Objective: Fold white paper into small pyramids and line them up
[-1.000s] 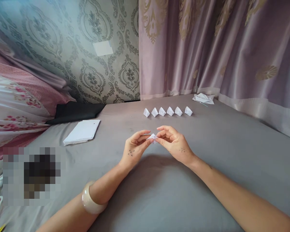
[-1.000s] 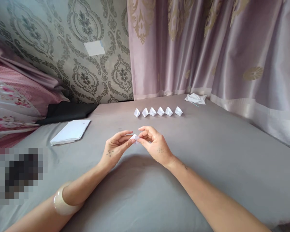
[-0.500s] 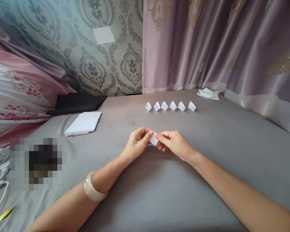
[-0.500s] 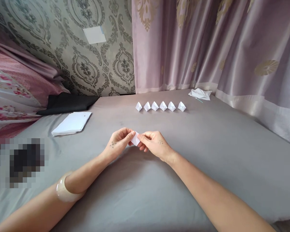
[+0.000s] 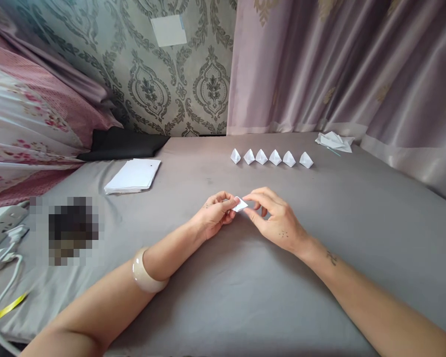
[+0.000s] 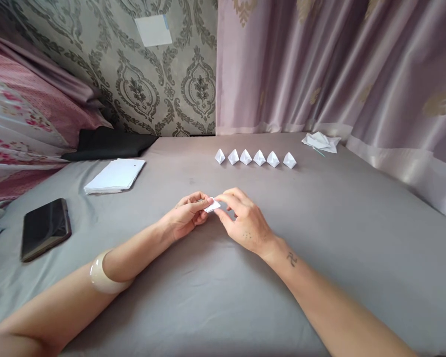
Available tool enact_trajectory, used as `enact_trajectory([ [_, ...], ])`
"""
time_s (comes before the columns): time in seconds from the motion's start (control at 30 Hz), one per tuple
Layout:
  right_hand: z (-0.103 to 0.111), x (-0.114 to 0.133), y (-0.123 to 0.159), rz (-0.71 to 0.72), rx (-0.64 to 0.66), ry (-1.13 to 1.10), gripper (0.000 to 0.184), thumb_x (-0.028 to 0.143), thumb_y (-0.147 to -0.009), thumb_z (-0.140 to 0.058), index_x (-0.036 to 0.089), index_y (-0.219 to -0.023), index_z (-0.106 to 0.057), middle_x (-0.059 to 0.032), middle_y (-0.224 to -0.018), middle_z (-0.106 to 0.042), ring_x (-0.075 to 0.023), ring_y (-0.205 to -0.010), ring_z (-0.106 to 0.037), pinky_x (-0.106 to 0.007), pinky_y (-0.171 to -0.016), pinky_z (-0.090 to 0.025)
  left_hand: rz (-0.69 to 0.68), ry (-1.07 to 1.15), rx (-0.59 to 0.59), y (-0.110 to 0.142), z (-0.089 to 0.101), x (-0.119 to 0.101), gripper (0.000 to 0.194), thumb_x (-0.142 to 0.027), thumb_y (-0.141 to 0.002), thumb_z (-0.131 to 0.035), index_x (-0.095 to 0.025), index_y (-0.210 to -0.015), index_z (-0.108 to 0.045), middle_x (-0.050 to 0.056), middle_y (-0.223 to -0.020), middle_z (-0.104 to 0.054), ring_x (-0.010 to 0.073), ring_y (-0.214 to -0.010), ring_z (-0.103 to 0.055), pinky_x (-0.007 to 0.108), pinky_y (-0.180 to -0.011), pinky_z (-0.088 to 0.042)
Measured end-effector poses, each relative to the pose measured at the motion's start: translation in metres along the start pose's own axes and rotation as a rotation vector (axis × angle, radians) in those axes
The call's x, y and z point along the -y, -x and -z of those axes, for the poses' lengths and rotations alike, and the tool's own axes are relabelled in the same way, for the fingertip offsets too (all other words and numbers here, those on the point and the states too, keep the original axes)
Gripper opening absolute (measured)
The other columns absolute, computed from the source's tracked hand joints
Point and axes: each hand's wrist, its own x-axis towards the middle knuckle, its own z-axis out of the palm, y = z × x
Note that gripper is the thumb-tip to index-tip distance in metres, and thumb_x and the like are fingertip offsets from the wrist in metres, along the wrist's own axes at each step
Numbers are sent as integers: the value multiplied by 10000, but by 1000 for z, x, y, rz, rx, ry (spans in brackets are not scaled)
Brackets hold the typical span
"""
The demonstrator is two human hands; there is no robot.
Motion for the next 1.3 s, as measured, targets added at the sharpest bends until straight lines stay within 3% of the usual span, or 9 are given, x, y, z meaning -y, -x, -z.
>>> enact_trajectory([
  [0.17,-7,-1,3,148,68,49,225,202,-912,-506,286,-1064,-650,-40,-1064,-662,-176,-934,-631,-292,-743,-510,54,44,18,-1,1,0,259,-247,-687,-747,-160,-667,-504,-34,-451,-491,33,-385,-389,153,-403,-222],
  [0.37,-8,0,2,107,51,-33,197,215,-921,-497,257,-974,-682,-37,-984,-688,-155,-820,-637,-279,-717,-502,101,-121,27,1,1,-1,210,-263,-763,-653,-162,-651,-508,-27,-463,-480,51,-385,-367,181,-397,-212],
  [0.43,-5,0,-1,38,40,-63,178,224,-908,-514,250,-925,-690,-33,-941,-687,-148,-756,-623,-275,-666,-490,-12,-287,-34,3,2,-1,227,-358,-839,-569,-173,-710,-544,-19,-490,-500,79,-420,-398,199,-416,-255],
  [0.5,-2,-2,-4,-63,39,-75,160,241,-890,-538,245,-870,-696,-28,-894,-685,-146,-711,-609,-273,-619,-474,-234,-491,-111,6,2,-1,250,-401,-868,-521,-182,-778,-601,-3,-581,-550,104,-507,-451,213,-473,-320],
  [0.57,1,-5,-6,-156,54,-75,153,255,-872,-556,242,-828,-702,-24,-862,-686,-146,-694,-607,-274,-606,-469,-445,-659,-130,10,0,0,160,-332,-838,-564,-198,-852,-649,2,-702,-585,114,-595,-483,220,-547,-368],
  [0.63,2,-9,-6,-211,68,-73,153,259,-858,-565,240,-824,-712,-23,-856,-691,-147,-687,-609,-279,-621,-475,-546,-759,-79,13,-3,1,157,-227,-786,-603,-218,-930,-666,1,-781,-594,116,-629,-494,227,-594,-390],
  [0.77,0,-12,-5,-236,69,-78,174,251,-848,-564,246,-871,-736,-21,-875,-699,-142,-683,-613,-276,-625,-477,-605,-830,-5,11,-7,6,164,-179,-780,-608,-227,-929,-657,2,-795,-602,118,-636,-505,236,-620,-404],
  [1.0,-5,-6,-7,-222,0,-36,195,188,-821,-557,229,-822,-748,-3,-829,-697,-114,-670,-613,-237,-632,-478,-644,-1035,-50,0,-3,11,45,-217,-831,-550,-207,-872,-565,-11,-789,-590,104,-637,-508,229,-605,-425],
  [1.3,-6,0,-8,-339,-37,-27,170,204,-776,-572,236,-777,-739,6,-826,-709,-115,-654,-629,-232,-638,-485,-676,-1063,-76,0,-6,13,71,-171,-795,-517,-200,-856,-536,-22,-767,-571,83,-586,-486,219,-576,-417],
])
